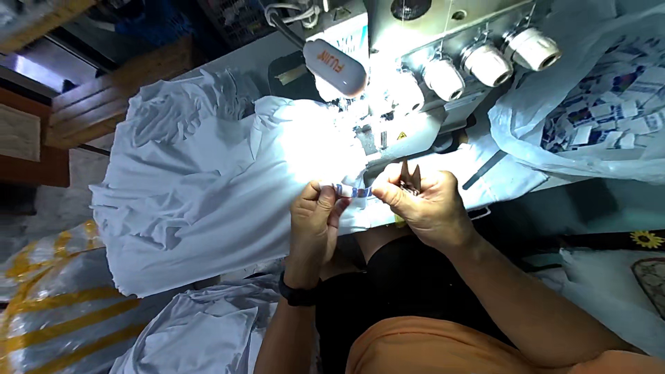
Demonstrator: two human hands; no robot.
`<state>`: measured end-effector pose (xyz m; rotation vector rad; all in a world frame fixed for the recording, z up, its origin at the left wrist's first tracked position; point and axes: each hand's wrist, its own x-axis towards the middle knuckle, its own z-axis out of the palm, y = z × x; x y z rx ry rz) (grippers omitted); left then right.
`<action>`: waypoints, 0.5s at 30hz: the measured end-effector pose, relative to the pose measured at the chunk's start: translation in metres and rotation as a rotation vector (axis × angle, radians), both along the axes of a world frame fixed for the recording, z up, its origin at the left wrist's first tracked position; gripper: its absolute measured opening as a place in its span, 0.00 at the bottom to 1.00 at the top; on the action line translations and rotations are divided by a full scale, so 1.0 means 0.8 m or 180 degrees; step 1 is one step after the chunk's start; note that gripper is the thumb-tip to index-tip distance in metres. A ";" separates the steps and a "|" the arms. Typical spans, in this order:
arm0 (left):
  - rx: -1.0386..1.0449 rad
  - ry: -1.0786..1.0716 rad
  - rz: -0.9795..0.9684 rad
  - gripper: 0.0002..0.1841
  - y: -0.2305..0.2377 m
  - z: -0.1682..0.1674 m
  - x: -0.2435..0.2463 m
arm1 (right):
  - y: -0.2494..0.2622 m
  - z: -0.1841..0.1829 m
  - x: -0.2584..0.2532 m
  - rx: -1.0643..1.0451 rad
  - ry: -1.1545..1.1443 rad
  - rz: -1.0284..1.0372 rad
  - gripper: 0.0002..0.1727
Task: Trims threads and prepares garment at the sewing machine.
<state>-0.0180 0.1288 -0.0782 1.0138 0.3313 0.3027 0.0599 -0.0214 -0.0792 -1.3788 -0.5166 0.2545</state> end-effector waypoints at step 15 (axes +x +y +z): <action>-0.1032 -0.0205 -0.1446 0.07 0.000 -0.015 0.012 | 0.000 0.012 0.012 0.0194 -0.0514 0.0260 0.06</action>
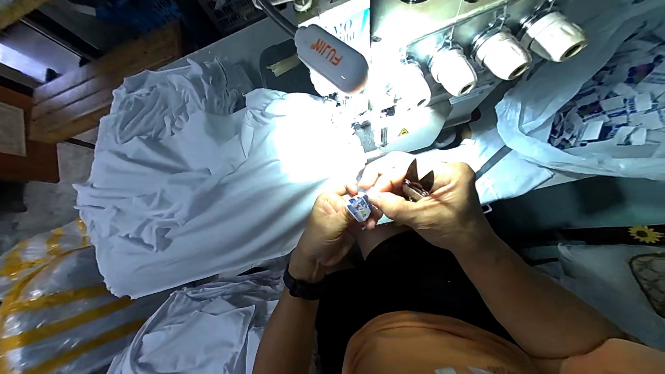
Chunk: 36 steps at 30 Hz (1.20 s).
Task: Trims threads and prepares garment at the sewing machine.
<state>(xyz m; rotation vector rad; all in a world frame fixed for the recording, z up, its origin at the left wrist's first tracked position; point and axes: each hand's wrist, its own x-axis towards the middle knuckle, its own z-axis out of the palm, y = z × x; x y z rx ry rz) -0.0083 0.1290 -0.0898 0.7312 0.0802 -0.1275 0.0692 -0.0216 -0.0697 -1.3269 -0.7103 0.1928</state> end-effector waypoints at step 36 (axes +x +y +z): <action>0.5021 -0.0422 0.1287 0.06 0.042 0.069 0.046 | 0.021 -0.068 0.079 -0.0678 -0.3210 -0.0685 0.07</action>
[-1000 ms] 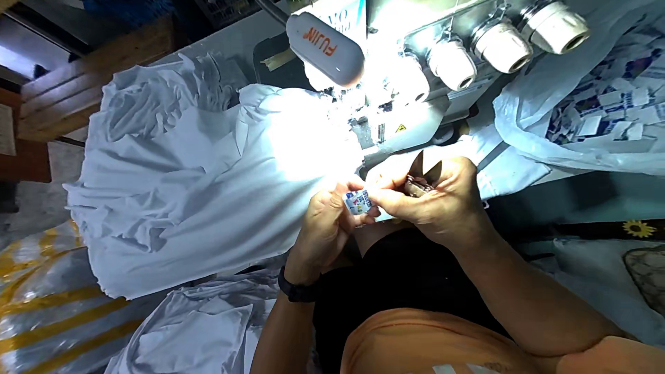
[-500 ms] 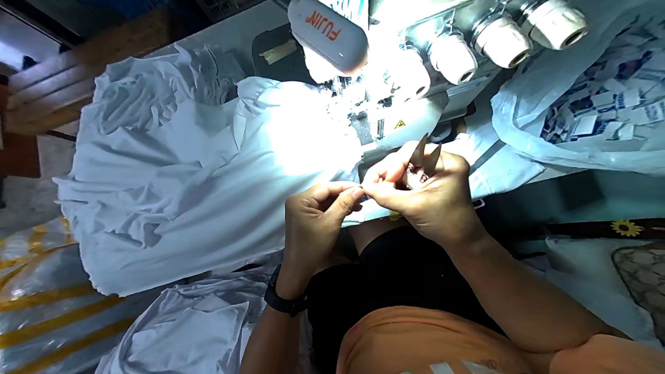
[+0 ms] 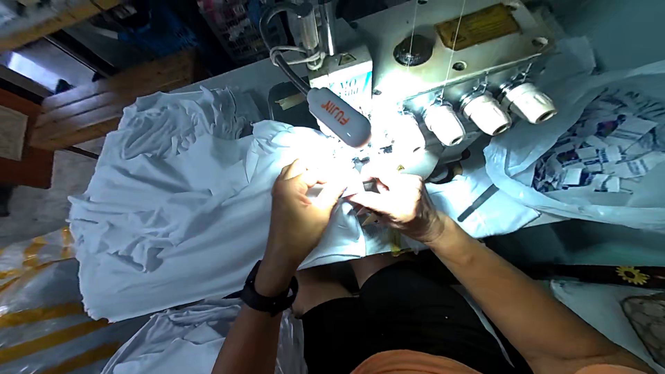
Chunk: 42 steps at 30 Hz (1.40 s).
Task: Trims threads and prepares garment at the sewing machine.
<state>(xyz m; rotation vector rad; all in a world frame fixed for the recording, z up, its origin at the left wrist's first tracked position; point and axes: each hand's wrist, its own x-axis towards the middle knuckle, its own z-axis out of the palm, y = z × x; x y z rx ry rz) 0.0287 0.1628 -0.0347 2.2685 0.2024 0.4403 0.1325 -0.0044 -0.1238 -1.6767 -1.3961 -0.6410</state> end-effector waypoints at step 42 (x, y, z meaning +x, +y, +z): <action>0.0392 0.0149 0.0218 0.06 0.000 -0.026 0.019 | -0.013 0.024 -0.034 -0.0432 0.0279 -0.0616 0.10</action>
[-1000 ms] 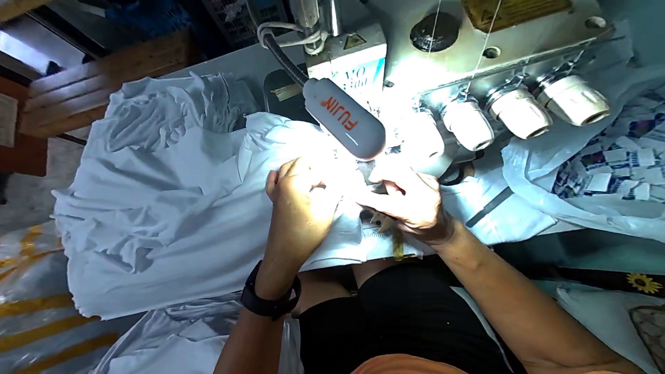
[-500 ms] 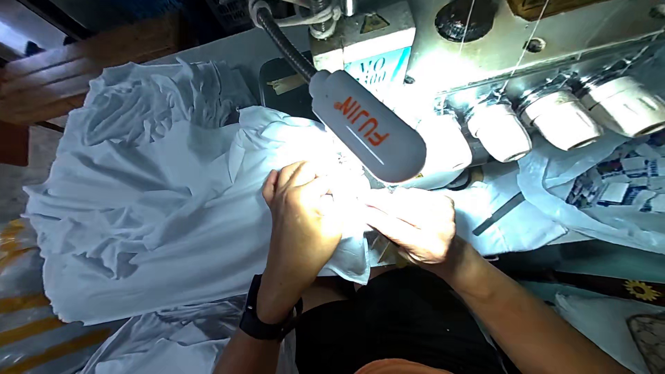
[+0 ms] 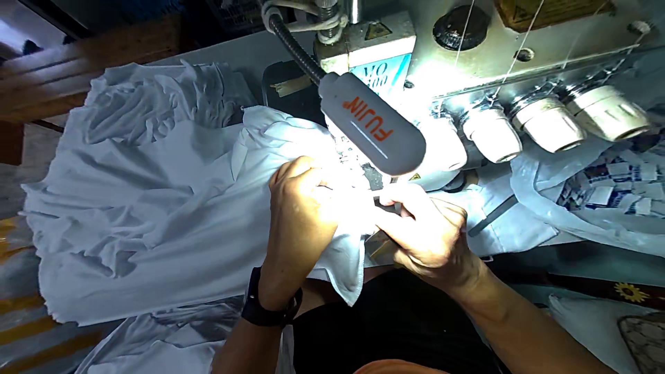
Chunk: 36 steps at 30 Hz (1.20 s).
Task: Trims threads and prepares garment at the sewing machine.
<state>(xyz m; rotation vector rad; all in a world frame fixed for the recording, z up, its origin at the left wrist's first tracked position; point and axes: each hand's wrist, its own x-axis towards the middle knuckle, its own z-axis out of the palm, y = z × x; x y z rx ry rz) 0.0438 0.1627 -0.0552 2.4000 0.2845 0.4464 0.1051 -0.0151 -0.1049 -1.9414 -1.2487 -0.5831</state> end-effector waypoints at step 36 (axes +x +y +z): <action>0.0601 -0.0572 -0.0089 0.08 0.002 -0.025 -0.009 | 0.000 0.005 -0.004 -0.0321 -0.0204 -0.0124 0.12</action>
